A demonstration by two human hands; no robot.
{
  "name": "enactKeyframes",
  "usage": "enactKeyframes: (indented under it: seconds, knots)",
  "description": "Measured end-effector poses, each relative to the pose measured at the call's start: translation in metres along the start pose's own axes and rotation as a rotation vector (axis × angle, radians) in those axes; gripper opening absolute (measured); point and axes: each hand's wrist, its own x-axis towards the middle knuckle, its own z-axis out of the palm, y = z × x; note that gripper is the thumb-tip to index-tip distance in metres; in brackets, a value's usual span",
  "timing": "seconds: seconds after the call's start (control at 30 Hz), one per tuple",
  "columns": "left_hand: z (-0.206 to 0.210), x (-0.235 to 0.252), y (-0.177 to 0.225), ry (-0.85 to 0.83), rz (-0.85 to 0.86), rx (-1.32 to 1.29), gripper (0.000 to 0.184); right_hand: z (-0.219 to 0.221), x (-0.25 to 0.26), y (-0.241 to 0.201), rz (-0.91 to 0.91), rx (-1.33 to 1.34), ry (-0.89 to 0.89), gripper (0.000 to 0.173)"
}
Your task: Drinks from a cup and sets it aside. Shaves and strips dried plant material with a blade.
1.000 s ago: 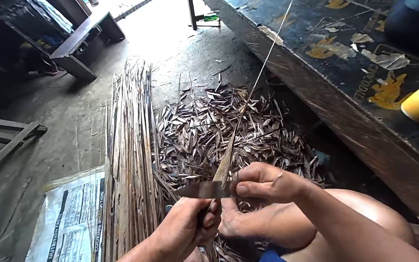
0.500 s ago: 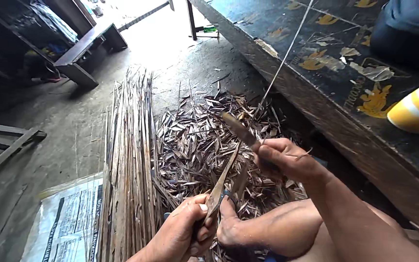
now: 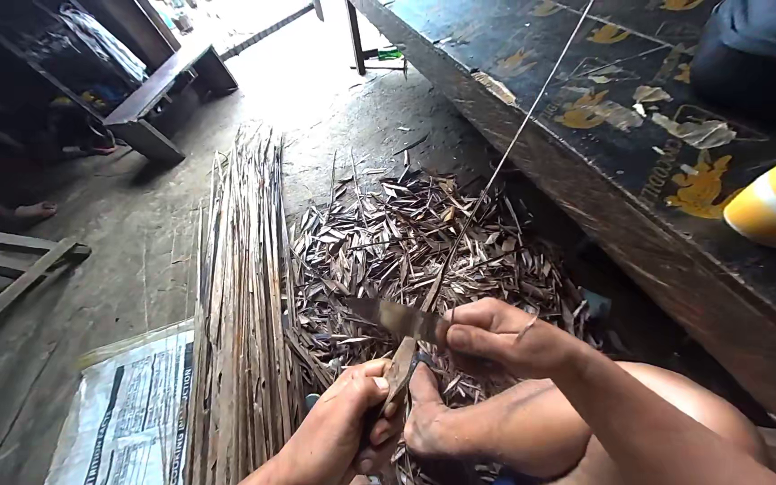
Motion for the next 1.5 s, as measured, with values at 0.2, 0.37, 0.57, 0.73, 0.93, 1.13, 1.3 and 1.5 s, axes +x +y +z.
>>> enactKeyframes:
  seconds: [0.2,0.37,0.57,0.73,0.93,1.13,1.3,1.5]
  knots:
    - [0.001,0.001,0.003,-0.033,-0.002,-0.014,0.028,-0.010,-0.005,-0.007,-0.059,-0.038,0.089,0.034]
    - [0.001,-0.001,0.003,-0.028,-0.008,0.003,0.026,-0.020,-0.009,-0.017,-0.054,-0.047,0.261,0.031]
    - [0.001,0.000,0.000,0.019,0.023,0.066,0.026,-0.015,-0.016,-0.023,-0.035,-0.012,0.162,0.032]
    - [0.004,-0.001,0.000,0.020,0.011,0.041,0.033,0.013,-0.002,-0.001,0.032,0.076,-0.173,0.038]
    - [0.003,0.001,0.005,-0.015,0.018,-0.018,0.030,0.000,-0.003,0.000,0.014,0.000,-0.097,0.036]
    - [0.003,0.001,0.004,-0.010,0.015,0.025,0.028,-0.011,-0.009,-0.007,-0.024,-0.086,0.100,0.034]
    - [0.001,-0.002,0.001,-0.011,0.020,0.083,0.027,-0.026,-0.017,-0.024,-0.043,-0.050,0.183,0.034]
    - [0.003,0.000,-0.001,0.016,0.024,0.058,0.032,0.007,-0.005,-0.003,0.032,-0.029,-0.128,0.037]
